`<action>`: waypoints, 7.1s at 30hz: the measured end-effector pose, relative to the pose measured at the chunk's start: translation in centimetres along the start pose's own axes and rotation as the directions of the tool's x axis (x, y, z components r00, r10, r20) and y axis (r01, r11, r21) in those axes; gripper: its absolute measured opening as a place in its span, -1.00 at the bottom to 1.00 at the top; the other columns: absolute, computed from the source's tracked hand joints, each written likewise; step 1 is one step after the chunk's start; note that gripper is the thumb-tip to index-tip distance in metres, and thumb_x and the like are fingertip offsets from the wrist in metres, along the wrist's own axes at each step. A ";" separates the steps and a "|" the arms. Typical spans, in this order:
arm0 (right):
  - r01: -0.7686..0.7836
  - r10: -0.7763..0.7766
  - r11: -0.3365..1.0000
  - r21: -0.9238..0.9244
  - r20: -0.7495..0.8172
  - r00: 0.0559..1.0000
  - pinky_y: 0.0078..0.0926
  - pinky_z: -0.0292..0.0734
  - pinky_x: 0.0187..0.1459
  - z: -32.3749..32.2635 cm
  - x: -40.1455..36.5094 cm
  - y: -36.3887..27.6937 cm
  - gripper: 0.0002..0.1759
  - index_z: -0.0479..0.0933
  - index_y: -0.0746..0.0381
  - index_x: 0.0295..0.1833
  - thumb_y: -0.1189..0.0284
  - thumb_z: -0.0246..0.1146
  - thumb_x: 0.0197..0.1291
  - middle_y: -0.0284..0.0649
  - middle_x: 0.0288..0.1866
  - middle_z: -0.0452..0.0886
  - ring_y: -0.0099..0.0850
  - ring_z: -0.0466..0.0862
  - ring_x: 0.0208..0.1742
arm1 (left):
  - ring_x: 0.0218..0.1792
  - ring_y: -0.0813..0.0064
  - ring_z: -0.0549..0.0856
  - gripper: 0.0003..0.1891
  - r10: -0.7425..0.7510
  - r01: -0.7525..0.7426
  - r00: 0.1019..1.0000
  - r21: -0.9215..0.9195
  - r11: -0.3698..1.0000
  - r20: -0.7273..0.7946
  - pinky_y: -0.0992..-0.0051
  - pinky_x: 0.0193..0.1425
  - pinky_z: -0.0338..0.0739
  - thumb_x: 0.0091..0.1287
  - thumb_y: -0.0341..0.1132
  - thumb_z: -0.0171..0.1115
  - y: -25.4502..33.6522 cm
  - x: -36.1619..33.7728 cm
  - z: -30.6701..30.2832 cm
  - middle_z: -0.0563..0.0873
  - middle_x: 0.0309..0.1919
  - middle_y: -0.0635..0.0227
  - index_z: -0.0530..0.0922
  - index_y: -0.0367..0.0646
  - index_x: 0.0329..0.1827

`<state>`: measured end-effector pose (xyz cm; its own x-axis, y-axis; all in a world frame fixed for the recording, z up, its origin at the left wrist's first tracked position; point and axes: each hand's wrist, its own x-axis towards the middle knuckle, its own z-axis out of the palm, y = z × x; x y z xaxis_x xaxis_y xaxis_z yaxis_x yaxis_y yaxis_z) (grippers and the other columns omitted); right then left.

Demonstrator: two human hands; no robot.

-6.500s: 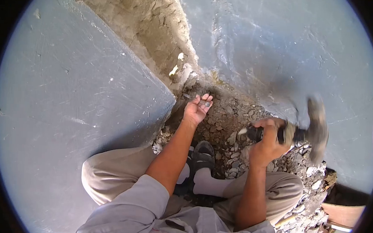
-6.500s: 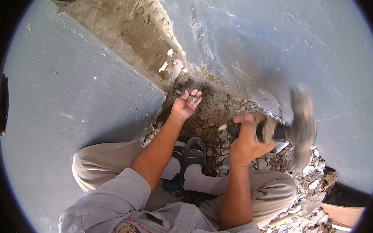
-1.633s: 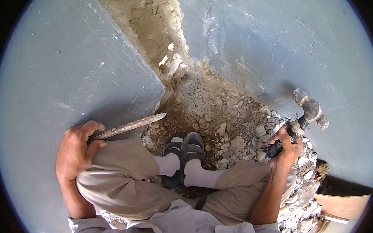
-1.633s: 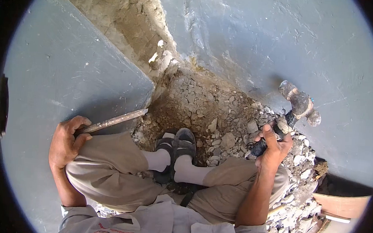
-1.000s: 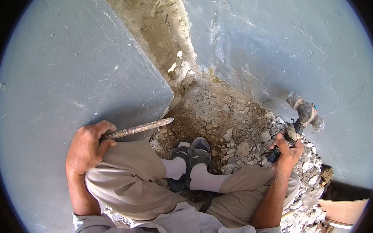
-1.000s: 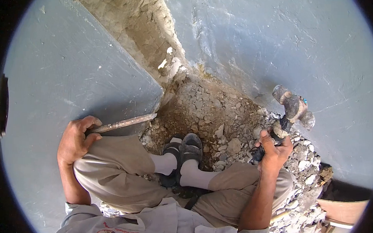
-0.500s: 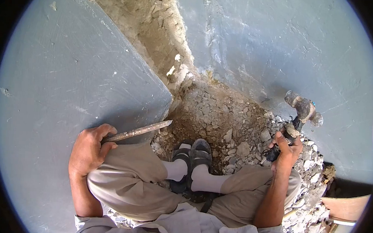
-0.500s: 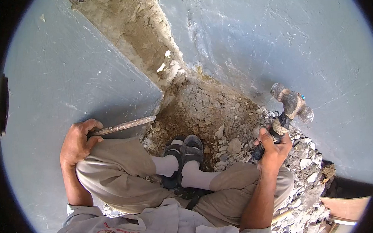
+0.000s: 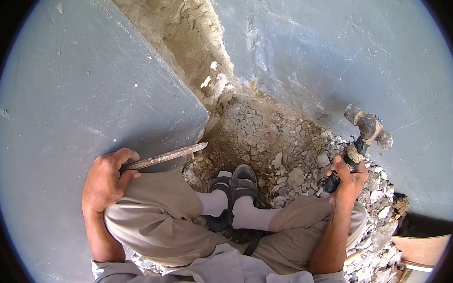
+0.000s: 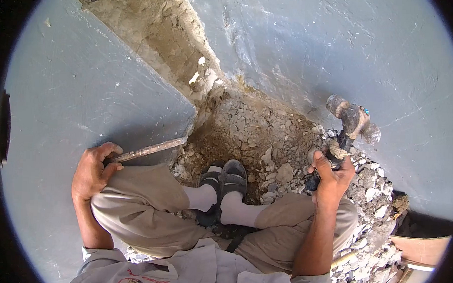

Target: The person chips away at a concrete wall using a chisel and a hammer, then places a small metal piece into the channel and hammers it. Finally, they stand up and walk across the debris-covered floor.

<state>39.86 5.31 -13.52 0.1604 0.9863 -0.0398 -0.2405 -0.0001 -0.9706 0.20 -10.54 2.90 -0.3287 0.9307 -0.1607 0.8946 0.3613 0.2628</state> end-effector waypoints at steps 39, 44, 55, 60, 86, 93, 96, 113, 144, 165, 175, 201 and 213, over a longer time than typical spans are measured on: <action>-0.058 0.058 0.998 -0.032 -0.004 0.998 -0.55 0.51 -0.49 -0.1 -0.1 0.4 -0.67 0.53 0.36 0.04 0.68 0.32 0.12 -0.21 -0.21 0.62 -0.48 0.59 -0.52 | -0.36 0.07 0.72 -0.71 0.071 -0.070 0.997 0.030 0.997 -0.027 0.27 -0.19 0.55 0.04 -0.52 0.43 -0.3 -0.1 0.0 0.74 -0.36 0.04 0.63 -0.26 -0.14; -0.068 0.068 0.997 -0.043 -0.005 0.998 -0.54 0.52 -0.49 0.0 -0.2 0.2 -0.68 0.52 0.37 0.02 0.64 0.32 0.11 -0.22 -0.25 0.61 -0.47 0.59 -0.52 | -0.35 0.08 0.72 -0.71 0.064 -0.064 0.998 0.011 0.998 -0.027 0.27 -0.18 0.56 0.04 -0.53 0.44 -0.4 -0.2 0.0 0.75 -0.36 0.06 0.64 -0.25 -0.14; -0.029 0.030 0.999 -0.045 0.018 0.999 -0.53 0.55 -0.48 0.1 -0.2 0.4 -0.69 0.51 0.39 0.02 0.64 0.29 0.13 -0.21 -0.24 0.60 -0.49 0.57 -0.46 | -0.23 0.00 0.74 -0.70 0.031 -0.031 0.999 0.025 0.999 0.014 0.21 -0.12 0.58 0.08 -0.43 0.43 -0.5 -0.2 -0.3 0.76 -0.28 0.04 0.65 -0.24 -0.09; -0.055 0.055 0.998 -0.031 -0.001 0.999 -0.53 0.53 -0.48 0.2 -0.3 0.3 -0.66 0.52 0.35 0.01 0.66 0.37 0.09 -0.21 -0.17 0.61 -0.47 0.59 -0.49 | -0.22 -0.01 0.73 -0.69 0.034 -0.034 0.999 0.022 0.999 0.008 0.20 -0.12 0.58 0.08 -0.43 0.42 -0.5 -0.2 -0.3 0.75 -0.27 0.04 0.65 -0.24 -0.09; -0.059 0.060 0.998 0.033 -0.032 0.998 -0.50 0.53 -0.49 -0.3 0.2 0.5 -0.67 0.50 0.35 0.02 0.68 0.33 0.12 -0.20 -0.18 0.60 -0.44 0.60 -0.50 | -0.27 0.02 0.74 -0.69 0.038 -0.038 0.998 -0.005 0.999 -0.042 0.25 -0.12 0.58 0.04 -0.55 0.40 -0.3 0.0 0.3 0.74 -0.30 -0.01 0.64 -0.31 -0.10; -0.075 0.076 0.997 0.026 -0.041 0.996 -0.51 0.52 -0.50 -0.2 0.2 0.4 -0.68 0.51 0.35 0.00 0.70 0.33 0.12 -0.20 -0.20 0.61 -0.44 0.59 -0.52 | -0.25 -0.02 0.74 -0.68 0.019 -0.020 0.999 -0.025 0.999 -0.041 0.23 -0.12 0.59 0.03 -0.55 0.40 -0.3 0.1 0.3 0.74 -0.29 -0.03 0.64 -0.30 -0.10; -0.067 0.068 0.998 0.017 -0.031 0.997 -0.51 0.52 -0.50 -0.3 0.3 0.5 -0.69 0.52 0.35 -0.01 0.70 0.34 0.10 -0.20 -0.21 0.61 -0.44 0.59 -0.53 | -0.24 -0.02 0.74 -0.68 0.033 -0.035 0.998 -0.019 0.999 -0.052 0.23 -0.12 0.59 0.03 -0.55 0.41 -0.3 0.1 0.3 0.74 -0.28 -0.03 0.64 -0.30 -0.10; -0.065 0.066 0.998 0.017 -0.058 0.996 -0.53 0.54 -0.51 0.1 0.1 0.5 -0.68 0.53 0.35 0.01 0.71 0.35 0.11 -0.19 -0.19 0.63 -0.45 0.61 -0.49 | -0.32 0.15 0.74 -0.67 0.032 -0.034 0.997 -0.022 0.999 -0.065 0.33 -0.15 0.59 0.00 -0.59 0.41 -0.5 0.1 0.7 0.75 -0.31 0.03 0.63 -0.33 -0.12; -0.059 0.058 0.997 -0.048 -0.021 0.998 -0.57 0.50 -0.48 0.6 -0.2 0.3 -0.68 0.53 0.33 0.01 0.66 0.39 0.13 -0.25 -0.27 0.62 -0.51 0.58 -0.50 | -0.29 0.04 0.73 -0.67 0.057 -0.056 0.998 0.024 0.998 -0.040 0.27 -0.13 0.57 0.03 -0.53 0.44 -0.2 -0.1 0.3 0.74 -0.33 0.01 0.63 -0.30 -0.10; -0.335 0.434 0.876 -0.347 0.265 0.861 -0.45 0.61 -0.31 -0.8 -0.3 9.5 -0.57 0.51 0.28 0.20 0.41 0.38 0.25 -0.25 -0.18 0.61 -0.41 0.63 -0.28 | -0.23 -0.07 0.74 -0.86 0.150 -0.149 0.987 0.024 0.989 -0.052 0.06 -0.13 0.61 0.05 -0.48 0.30 -3.3 -0.9 0.0 0.73 -0.39 -0.04 0.69 -0.25 -0.31; -0.488 0.712 0.701 -0.521 0.470 0.521 -0.32 0.64 -0.15 7.3 -20.5 25.3 -0.57 0.48 0.33 0.24 0.38 0.29 0.34 -0.18 -0.02 0.61 -0.30 0.65 -0.12 | -0.06 0.09 0.78 -0.76 0.165 -0.162 0.980 0.036 0.986 -0.114 0.18 -0.02 0.66 -0.01 -0.45 0.33 -4.2 -1.4 1.0 0.80 -0.20 0.08 0.77 -0.20 -0.24; -0.435 0.669 0.730 -0.527 0.682 0.295 -0.29 0.63 -0.02 2.9 -16.4 34.2 -0.62 0.47 0.39 0.24 0.34 0.05 0.50 -0.14 0.08 0.63 -0.29 0.68 -0.01 | -0.08 0.11 0.79 -0.74 0.158 -0.155 0.979 0.032 0.987 -0.125 0.20 -0.05 0.67 -0.04 -0.47 0.35 -4.1 -1.6 0.9 0.80 -0.19 0.09 0.78 -0.20 -0.23; -0.885 0.803 0.331 -0.329 0.590 0.081 -0.15 0.46 0.25 1.4 -13.9 39.4 -0.45 0.39 0.28 0.36 0.15 -0.19 0.52 -0.11 0.26 0.54 -0.16 0.54 0.26 | -0.10 0.13 0.79 -0.76 0.144 -0.140 0.984 0.048 0.989 -0.108 0.22 -0.06 0.67 -0.02 -0.45 0.36 -3.9 -1.2 1.1 0.80 -0.18 0.11 0.78 -0.20 -0.24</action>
<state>26.80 -8.21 -50.89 -0.7453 0.1772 -0.6427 0.0933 -0.9268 -0.3638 -2.60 -13.15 1.03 -0.2270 0.9737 -0.0179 0.9452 0.2247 0.2369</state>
